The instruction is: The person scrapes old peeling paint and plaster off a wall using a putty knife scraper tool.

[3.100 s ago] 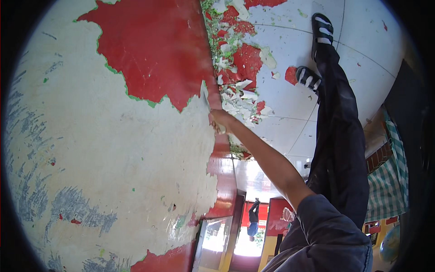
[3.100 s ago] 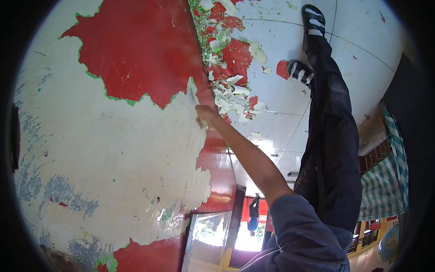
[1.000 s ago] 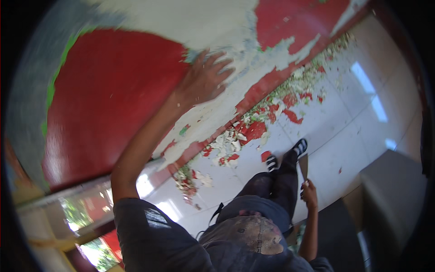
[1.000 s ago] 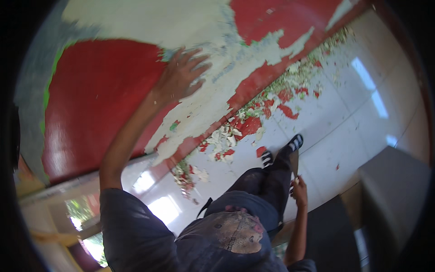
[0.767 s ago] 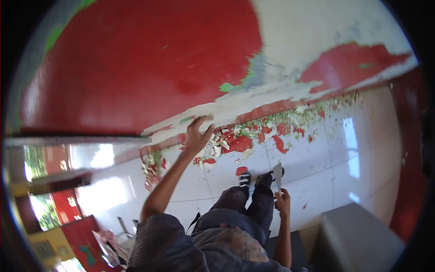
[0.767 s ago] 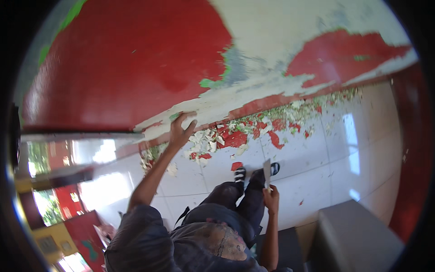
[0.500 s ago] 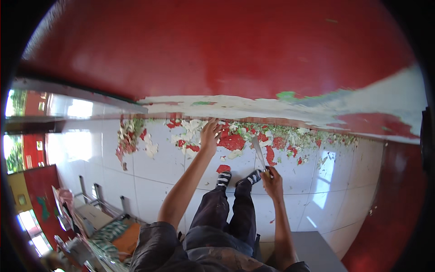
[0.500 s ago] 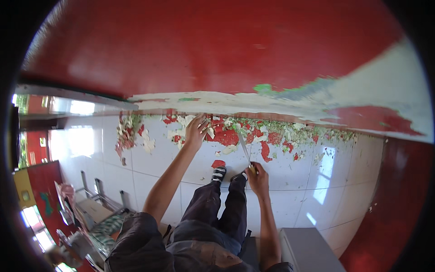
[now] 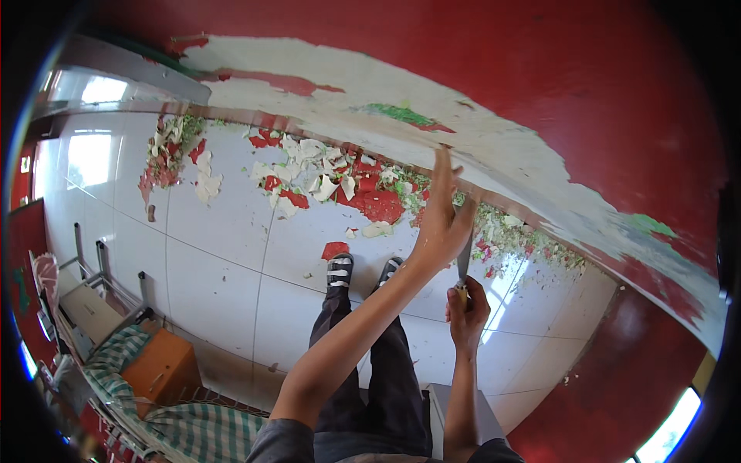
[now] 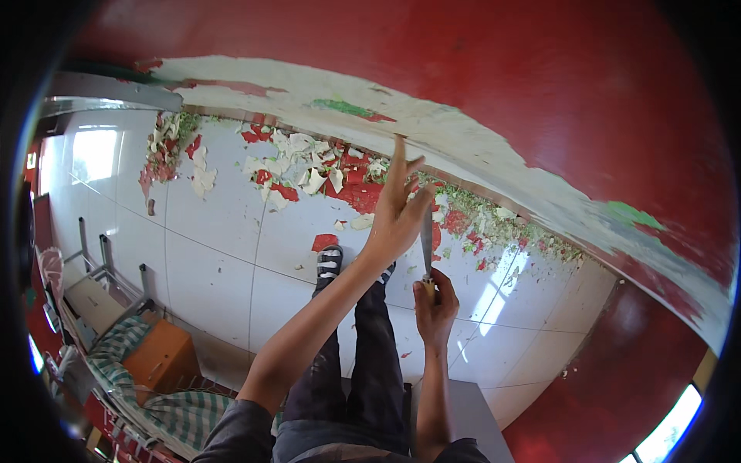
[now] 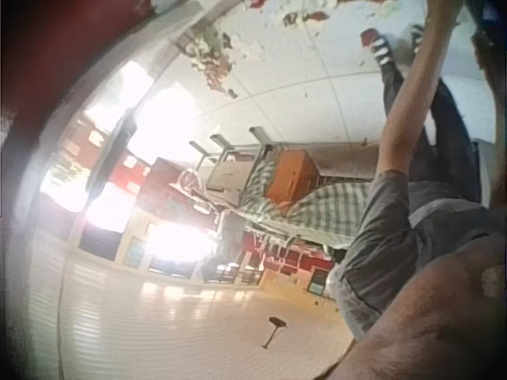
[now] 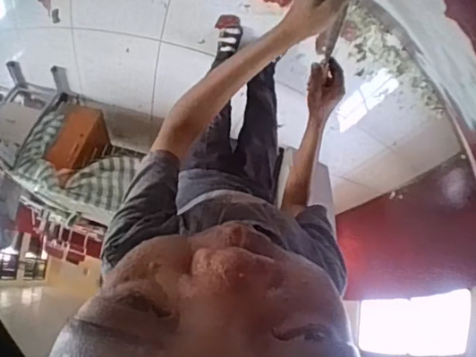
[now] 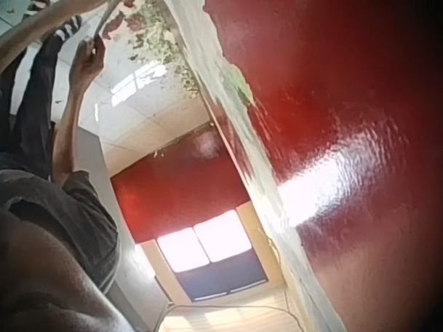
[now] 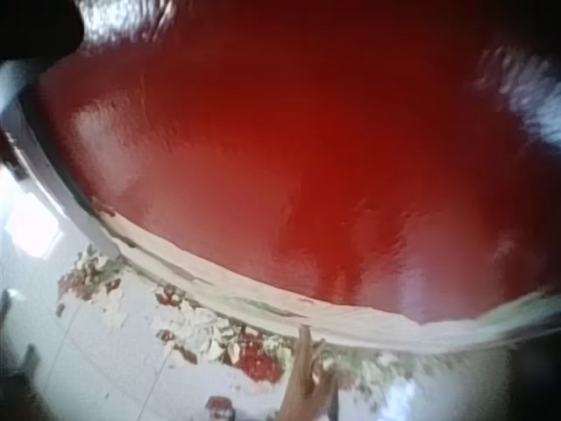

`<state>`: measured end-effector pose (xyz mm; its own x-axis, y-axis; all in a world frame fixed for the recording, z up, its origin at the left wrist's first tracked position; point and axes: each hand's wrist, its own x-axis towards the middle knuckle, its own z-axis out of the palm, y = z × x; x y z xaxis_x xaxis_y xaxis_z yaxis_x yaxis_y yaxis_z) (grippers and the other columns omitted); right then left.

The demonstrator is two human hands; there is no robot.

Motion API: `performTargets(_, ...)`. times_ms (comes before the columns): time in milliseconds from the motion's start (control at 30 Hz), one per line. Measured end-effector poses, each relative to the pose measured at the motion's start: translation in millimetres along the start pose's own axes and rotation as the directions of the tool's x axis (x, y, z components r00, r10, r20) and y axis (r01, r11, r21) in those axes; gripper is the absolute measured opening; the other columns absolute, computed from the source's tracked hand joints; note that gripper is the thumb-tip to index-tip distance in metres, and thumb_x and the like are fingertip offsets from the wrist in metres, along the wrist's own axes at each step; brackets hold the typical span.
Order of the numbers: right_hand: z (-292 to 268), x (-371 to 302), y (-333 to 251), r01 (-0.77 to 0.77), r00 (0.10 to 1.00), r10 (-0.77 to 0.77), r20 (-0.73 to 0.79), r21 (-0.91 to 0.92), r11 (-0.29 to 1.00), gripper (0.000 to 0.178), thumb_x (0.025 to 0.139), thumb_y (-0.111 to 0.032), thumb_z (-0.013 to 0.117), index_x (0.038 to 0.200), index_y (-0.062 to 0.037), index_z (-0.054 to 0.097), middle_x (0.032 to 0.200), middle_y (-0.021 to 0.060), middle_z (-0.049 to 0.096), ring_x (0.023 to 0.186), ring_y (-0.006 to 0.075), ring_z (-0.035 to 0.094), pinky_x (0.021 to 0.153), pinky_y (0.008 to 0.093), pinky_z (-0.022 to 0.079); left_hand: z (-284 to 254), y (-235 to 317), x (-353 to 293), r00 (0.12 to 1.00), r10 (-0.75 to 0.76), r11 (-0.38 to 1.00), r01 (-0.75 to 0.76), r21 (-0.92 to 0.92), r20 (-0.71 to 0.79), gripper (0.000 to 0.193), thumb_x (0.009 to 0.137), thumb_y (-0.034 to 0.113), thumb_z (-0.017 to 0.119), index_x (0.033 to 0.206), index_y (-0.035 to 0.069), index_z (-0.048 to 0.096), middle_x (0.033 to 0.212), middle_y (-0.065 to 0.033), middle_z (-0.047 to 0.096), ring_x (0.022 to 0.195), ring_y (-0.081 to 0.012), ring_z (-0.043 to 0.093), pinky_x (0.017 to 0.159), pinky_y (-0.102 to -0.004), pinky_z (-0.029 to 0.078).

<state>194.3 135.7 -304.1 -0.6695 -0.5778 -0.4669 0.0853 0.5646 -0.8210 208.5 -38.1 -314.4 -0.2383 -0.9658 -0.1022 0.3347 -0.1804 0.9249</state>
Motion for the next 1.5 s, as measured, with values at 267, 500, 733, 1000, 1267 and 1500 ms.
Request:
performTargets(267, -44, 24, -58, 0.326, 0.944, -0.317, 0.092, -0.107, 0.939, 0.035, 0.084, 0.002, 0.057, 0.119, 0.0035, 0.05, 0.086, 0.0085, 0.061, 0.064, 0.0101, 0.055, 0.054, 0.0223, 0.047, -66, -9, 2, 0.999, -0.029, 0.994, 0.033, 0.101, -0.046, 0.038, 0.086, 0.003, 0.056, 0.124, 0.002, 0.053, 0.128, -0.011, 0.054, 0.114, -0.0193, 0.053, 0.093, -0.0328, 0.044)
performTargets(500, -42, 60, -139, 0.547, 0.837, -0.486, 0.252, -0.396, 0.737, 0.031, 0.087, -0.004, 0.059, 0.117, 0.0044, 0.059, 0.083, 0.0106, 0.067, 0.066, 0.0087, 0.059, 0.058, 0.0222, 0.047, -115, -5, -39, 0.956, -0.16, 0.974, 0.193, 0.115, -0.246, 0.027, 0.091, 0.008, 0.054, 0.115, -0.003, 0.056, 0.11, -0.0095, 0.062, 0.102, -0.0169, 0.059, 0.091, -0.0281, 0.044)
performTargets(733, -18, 59, -136, 0.575, 0.818, -0.515, 0.256, -0.36, 0.735, 0.029, 0.087, -0.006, 0.062, 0.114, 0.0064, 0.061, 0.082, 0.0081, 0.067, 0.063, 0.0048, 0.052, 0.056, 0.0198, 0.042, -124, -25, -106, 0.904, -0.289, 0.943, 0.326, 0.069, -0.317, 0.02, 0.09, 0.007, 0.054, 0.107, 0.0, 0.059, 0.099, -0.0069, 0.064, 0.09, -0.0129, 0.06, 0.082, -0.0259, 0.045)
performTargets(1000, 22, 74, -140, 0.633, 0.77, -0.582, 0.26, -0.207, 0.746, 0.029, 0.087, -0.002, 0.062, 0.114, 0.0074, 0.06, 0.082, 0.0049, 0.064, 0.064, 0.0041, 0.05, 0.055, 0.0187, 0.041, -97, 20, -48, 0.99, -0.1, 0.97, 0.121, 0.212, -0.103, 0.023, 0.086, 0.003, 0.056, 0.109, 0.0, 0.06, 0.101, -0.0098, 0.064, 0.097, -0.0177, 0.06, 0.086, -0.0294, 0.044)
performTargets(1267, 59, 71, -166, 0.79, 0.613, -0.721, 0.321, -0.237, 0.566, 0.028, 0.088, -0.01, 0.062, 0.113, 0.0023, 0.062, 0.083, 0.0046, 0.065, 0.052, 0.003, 0.047, 0.044, 0.0161, 0.035, -140, 55, -6, 0.97, 0.144, 0.952, -0.082, 0.296, -0.194, 0.024, 0.087, 0.005, 0.058, 0.11, -0.001, 0.059, 0.105, -0.0095, 0.063, 0.098, -0.0171, 0.059, 0.087, -0.03, 0.045)
performTargets(1500, 52, 53, -155, 0.464, 0.883, -0.434, 0.177, -0.198, 0.863, 0.028, 0.087, -0.003, 0.06, 0.114, 0.0054, 0.061, 0.085, 0.0072, 0.065, 0.06, 0.0034, 0.049, 0.05, 0.0184, 0.038, -160, 54, -16, 0.959, 0.008, 0.967, 0.065, 0.247, -0.284, 0.022, 0.089, 0.011, 0.058, 0.109, 0.0, 0.06, 0.104, -0.0085, 0.063, 0.096, -0.0158, 0.059, 0.086, -0.0289, 0.046)
